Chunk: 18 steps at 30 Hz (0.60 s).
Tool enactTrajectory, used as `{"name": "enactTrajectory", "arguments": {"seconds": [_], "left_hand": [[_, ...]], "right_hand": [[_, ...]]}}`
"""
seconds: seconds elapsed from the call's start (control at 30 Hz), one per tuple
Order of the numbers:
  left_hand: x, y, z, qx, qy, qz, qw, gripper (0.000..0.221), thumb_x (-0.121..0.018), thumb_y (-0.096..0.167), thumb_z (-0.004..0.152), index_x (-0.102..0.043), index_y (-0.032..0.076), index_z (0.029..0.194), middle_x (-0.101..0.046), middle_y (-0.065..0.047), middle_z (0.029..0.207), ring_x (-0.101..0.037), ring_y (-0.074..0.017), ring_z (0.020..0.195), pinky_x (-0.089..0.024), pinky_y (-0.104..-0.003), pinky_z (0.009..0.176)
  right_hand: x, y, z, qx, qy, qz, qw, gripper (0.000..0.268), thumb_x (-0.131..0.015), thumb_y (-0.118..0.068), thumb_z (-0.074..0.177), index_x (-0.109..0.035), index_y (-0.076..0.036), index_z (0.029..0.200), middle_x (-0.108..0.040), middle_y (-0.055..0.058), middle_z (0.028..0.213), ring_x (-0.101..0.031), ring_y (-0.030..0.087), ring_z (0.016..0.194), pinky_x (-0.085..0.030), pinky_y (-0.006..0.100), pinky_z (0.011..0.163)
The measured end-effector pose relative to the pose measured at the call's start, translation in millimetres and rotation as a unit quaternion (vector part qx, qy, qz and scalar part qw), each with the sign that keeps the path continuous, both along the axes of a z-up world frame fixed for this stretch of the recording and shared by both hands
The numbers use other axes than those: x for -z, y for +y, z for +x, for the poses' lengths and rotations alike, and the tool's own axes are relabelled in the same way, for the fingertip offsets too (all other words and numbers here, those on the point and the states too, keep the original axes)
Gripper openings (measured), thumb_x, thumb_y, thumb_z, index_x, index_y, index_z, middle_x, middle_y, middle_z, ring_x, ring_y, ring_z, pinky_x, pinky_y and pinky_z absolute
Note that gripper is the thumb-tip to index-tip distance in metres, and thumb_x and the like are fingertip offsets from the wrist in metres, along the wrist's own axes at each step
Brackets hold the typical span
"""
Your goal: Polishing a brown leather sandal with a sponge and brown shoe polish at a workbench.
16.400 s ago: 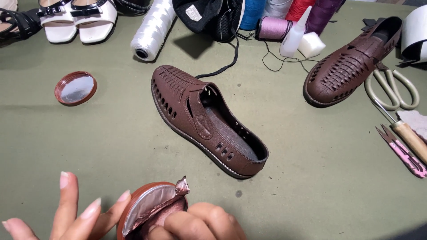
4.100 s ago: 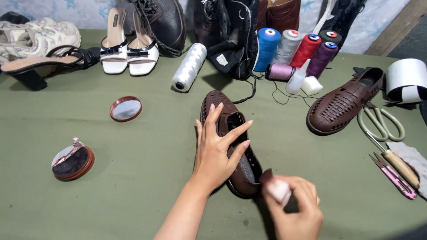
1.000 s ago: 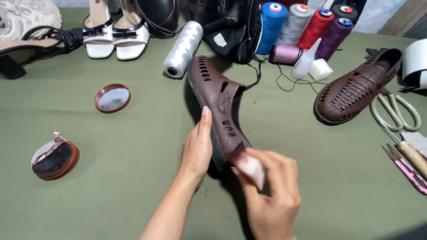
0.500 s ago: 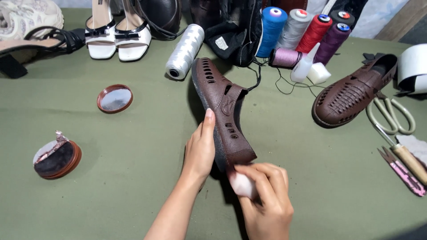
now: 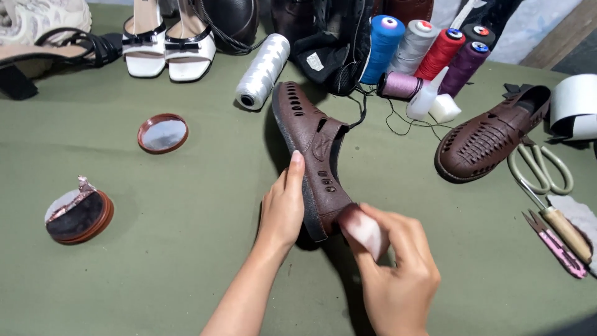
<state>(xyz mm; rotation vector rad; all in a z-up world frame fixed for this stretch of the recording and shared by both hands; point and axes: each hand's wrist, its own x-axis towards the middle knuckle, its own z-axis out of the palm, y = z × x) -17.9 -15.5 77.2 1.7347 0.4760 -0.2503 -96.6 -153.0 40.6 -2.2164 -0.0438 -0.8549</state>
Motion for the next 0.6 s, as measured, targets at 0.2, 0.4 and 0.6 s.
{"name": "enactTrajectory", "arguments": {"seconds": [0.2, 0.4, 0.6], "left_hand": [[1, 1, 2, -0.010, -0.012, -0.005, 1.000, 0.078, -0.025, 0.067, 0.087, -0.067, 0.026, 0.139, -0.064, 0.001, 0.149, -0.053, -0.0218, 0.142, -0.038, -0.033, 0.113], [7, 1, 1, -0.008, -0.037, -0.018, 0.999, 0.082, -0.025, 0.067, 0.085, -0.042, 0.029, 0.156, -0.048, 0.006, 0.162, -0.040, -0.0236, 0.151, -0.028, -0.038, 0.121], [-1, 0, -1, -0.002, -0.028, -0.027, 0.999, 0.086, -0.027, 0.068, 0.082, -0.019, 0.043, 0.164, -0.044, 0.006, 0.164, -0.045, -0.0289, 0.147, -0.033, -0.041, 0.118]], "right_hand": [[11, 6, -6, 0.006, -0.008, -0.003, 1.000, 0.016, -0.078, -0.014, 0.086, -0.075, -0.016, 0.102, -0.072, -0.001, 0.099, -0.066, 0.012, 0.088, -0.049, 0.025, 0.077], [-9, 9, 6, 0.018, -0.017, 0.002, 1.000, 0.015, -0.080, -0.017, 0.088, -0.075, -0.015, 0.102, -0.069, 0.001, 0.100, -0.065, 0.014, 0.091, -0.048, 0.027, 0.081], [17, -7, -5, 0.046, 0.033, 0.016, 0.998, 0.009, -0.081, -0.018, 0.084, -0.079, -0.019, 0.094, -0.070, -0.003, 0.097, -0.066, 0.009, 0.087, -0.048, 0.024, 0.075]]}}
